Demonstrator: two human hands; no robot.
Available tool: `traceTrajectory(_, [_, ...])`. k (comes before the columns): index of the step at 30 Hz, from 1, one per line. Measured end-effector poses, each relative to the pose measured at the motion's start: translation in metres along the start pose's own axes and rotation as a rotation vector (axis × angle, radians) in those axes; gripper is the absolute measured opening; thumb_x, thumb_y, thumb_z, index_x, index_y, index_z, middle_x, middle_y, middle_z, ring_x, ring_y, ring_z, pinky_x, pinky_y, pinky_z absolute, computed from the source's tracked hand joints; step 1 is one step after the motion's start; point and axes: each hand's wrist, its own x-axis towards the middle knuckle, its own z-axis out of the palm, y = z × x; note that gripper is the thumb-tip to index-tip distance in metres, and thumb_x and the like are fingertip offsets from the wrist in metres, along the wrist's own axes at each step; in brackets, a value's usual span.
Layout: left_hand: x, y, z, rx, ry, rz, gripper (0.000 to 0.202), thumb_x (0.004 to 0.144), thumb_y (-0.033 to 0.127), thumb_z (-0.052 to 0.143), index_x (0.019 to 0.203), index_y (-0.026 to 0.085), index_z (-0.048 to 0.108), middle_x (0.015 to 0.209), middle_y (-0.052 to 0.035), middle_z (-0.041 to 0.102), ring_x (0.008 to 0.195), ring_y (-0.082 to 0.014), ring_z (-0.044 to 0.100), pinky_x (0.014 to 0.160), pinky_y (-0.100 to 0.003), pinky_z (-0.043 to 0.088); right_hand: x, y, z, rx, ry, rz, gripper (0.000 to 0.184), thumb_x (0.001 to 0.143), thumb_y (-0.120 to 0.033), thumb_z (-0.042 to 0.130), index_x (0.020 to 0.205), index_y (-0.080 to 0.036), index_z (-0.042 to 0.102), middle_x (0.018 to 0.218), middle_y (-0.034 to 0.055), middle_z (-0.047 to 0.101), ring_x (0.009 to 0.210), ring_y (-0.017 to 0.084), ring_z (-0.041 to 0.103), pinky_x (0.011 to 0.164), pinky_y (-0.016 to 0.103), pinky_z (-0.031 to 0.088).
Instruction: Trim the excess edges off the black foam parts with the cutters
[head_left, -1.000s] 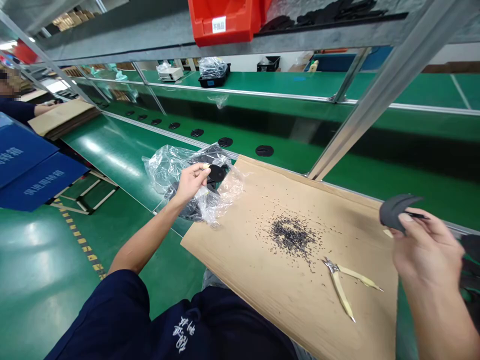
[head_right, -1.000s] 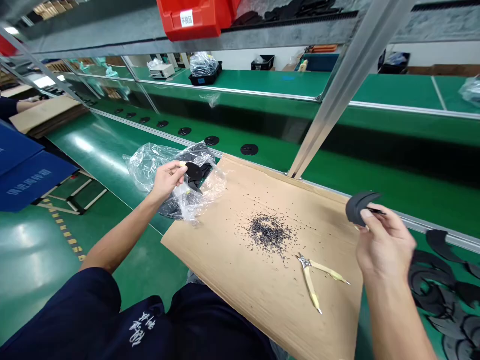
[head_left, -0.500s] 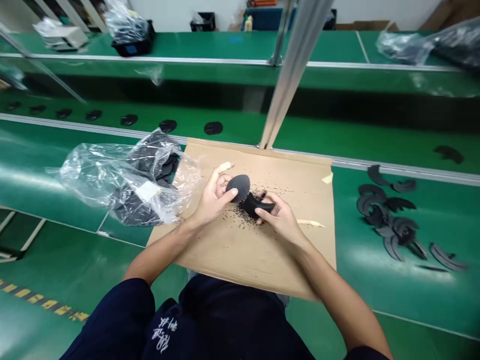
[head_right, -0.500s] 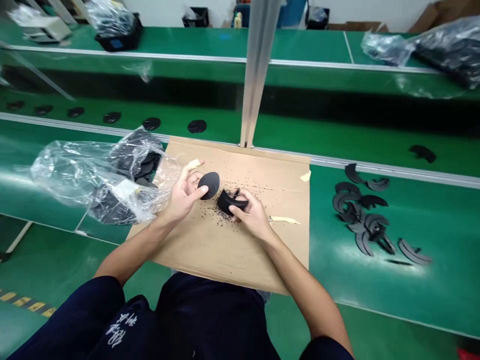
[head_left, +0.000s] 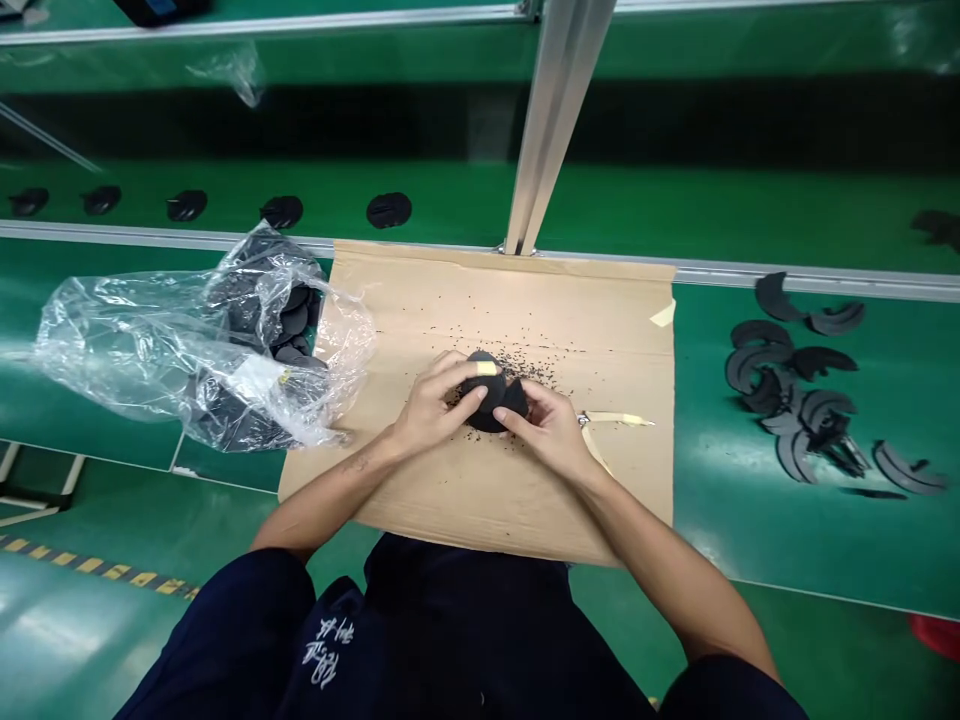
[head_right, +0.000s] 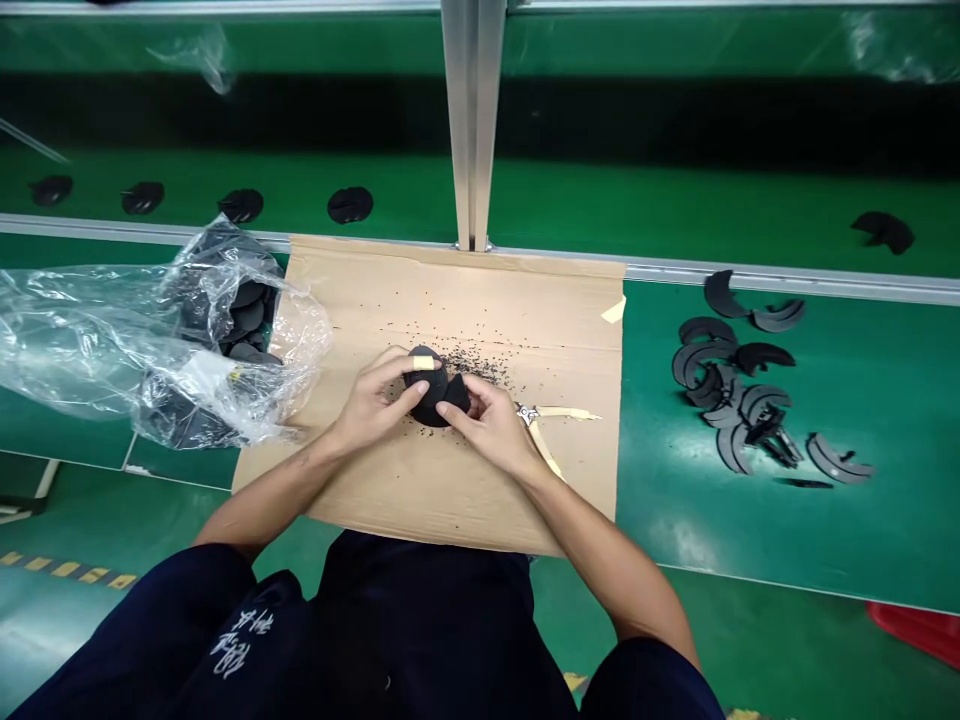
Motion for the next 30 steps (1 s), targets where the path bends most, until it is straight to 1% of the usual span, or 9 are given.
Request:
traceTrajectory(4, [0.002, -0.001, -0.005, 0.044, -0.043, 0.000, 0.036, 0.097, 0.030, 0.062, 0.132, 0.024, 0.062, 0.110, -0.0071, 0.068, 0.102, -0.0184, 0.064, 0.090, -0.033, 0.055, -0.001, 0.003, 0.000, -0.044, 0.003, -0.015, 0.042, 0.076, -0.061, 0.080, 0.083, -0.023, 0.063, 0.071, -0.0024, 0.051, 0.062, 0.014, 0.050, 0.054, 0.027, 0.048])
traceTrajectory(8, [0.005, -0.003, -0.014, 0.088, -0.159, -0.002, 0.030, 0.095, 0.030, 0.064, 0.124, 0.022, 0.065, 0.112, -0.0085, 0.063, 0.102, -0.0193, 0.062, 0.082, -0.030, 0.055, -0.001, 0.004, 0.000, -0.126, 0.010, -0.044, 0.042, 0.078, -0.060, 0.078, 0.077, -0.022, 0.061, 0.069, -0.0027, 0.048, 0.063, 0.013, 0.045, 0.056, 0.026, 0.042])
traceTrajectory(12, [0.009, -0.005, -0.022, 0.096, -0.202, -0.014, 0.031, 0.094, 0.035, 0.068, 0.121, 0.022, 0.065, 0.108, -0.0072, 0.065, 0.099, -0.0194, 0.062, 0.083, -0.031, 0.055, -0.001, 0.005, -0.001, -0.125, 0.033, -0.052, 0.039, 0.077, -0.059, 0.079, 0.088, -0.023, 0.068, 0.079, -0.0001, 0.060, 0.071, 0.015, 0.054, 0.064, 0.028, 0.048])
traceTrajectory(16, [0.006, -0.009, -0.019, -0.045, -0.077, -0.108, 0.027, 0.094, 0.044, 0.068, 0.107, 0.020, 0.065, 0.095, -0.0038, 0.067, 0.090, -0.0162, 0.065, 0.081, -0.029, 0.055, 0.001, 0.006, -0.001, -0.070, 0.040, -0.061, 0.043, 0.078, -0.060, 0.078, 0.101, -0.024, 0.072, 0.099, 0.0031, 0.069, 0.090, 0.019, 0.064, 0.081, 0.032, 0.055])
traceTrajectory(20, [0.000, -0.012, -0.006, -0.249, 0.091, -0.238, 0.034, 0.091, 0.051, 0.071, 0.098, 0.020, 0.057, 0.086, 0.0004, 0.065, 0.075, -0.0109, 0.063, 0.069, -0.023, 0.053, 0.001, 0.008, 0.001, -0.050, 0.015, -0.023, 0.045, 0.077, -0.061, 0.079, 0.102, -0.025, 0.071, 0.091, 0.0020, 0.067, 0.081, 0.018, 0.061, 0.075, 0.031, 0.055])
traceTrajectory(23, [-0.003, -0.008, 0.001, -0.153, 0.117, -0.218, 0.033, 0.091, 0.048, 0.071, 0.107, 0.021, 0.061, 0.084, 0.0006, 0.065, 0.075, -0.0112, 0.062, 0.072, -0.023, 0.053, 0.000, 0.007, 0.004, -0.028, -0.004, -0.010, 0.045, 0.075, -0.061, 0.081, 0.098, -0.024, 0.070, 0.085, 0.0005, 0.063, 0.077, 0.016, 0.058, 0.071, 0.029, 0.054])
traceTrajectory(26, [-0.005, -0.004, 0.004, 0.049, 0.087, -0.123, 0.030, 0.094, 0.044, 0.068, 0.112, 0.020, 0.067, 0.092, -0.0034, 0.071, 0.085, -0.0151, 0.065, 0.081, -0.028, 0.053, -0.001, 0.006, 0.005, -0.010, 0.003, -0.022, 0.044, 0.074, -0.061, 0.083, 0.095, -0.024, 0.069, 0.084, -0.0001, 0.061, 0.076, 0.015, 0.056, 0.070, 0.027, 0.053])
traceTrajectory(28, [-0.006, -0.002, 0.005, 0.131, 0.106, -0.076, 0.024, 0.093, 0.042, 0.069, 0.102, 0.020, 0.068, 0.085, -0.0021, 0.070, 0.078, -0.0141, 0.063, 0.075, -0.027, 0.051, -0.002, 0.005, 0.005, -0.017, 0.003, -0.026, 0.043, 0.074, -0.060, 0.083, 0.094, -0.025, 0.069, 0.083, -0.0002, 0.060, 0.075, 0.015, 0.055, 0.068, 0.027, 0.052])
traceTrajectory(30, [-0.008, -0.003, 0.006, 0.156, 0.150, -0.082, 0.023, 0.092, 0.042, 0.070, 0.096, 0.020, 0.066, 0.069, 0.0032, 0.060, 0.063, -0.0103, 0.054, 0.062, -0.023, 0.046, -0.002, 0.005, 0.006, -0.022, -0.001, -0.030, 0.044, 0.074, -0.060, 0.082, 0.096, -0.025, 0.070, 0.084, 0.0002, 0.061, 0.075, 0.016, 0.056, 0.068, 0.028, 0.052])
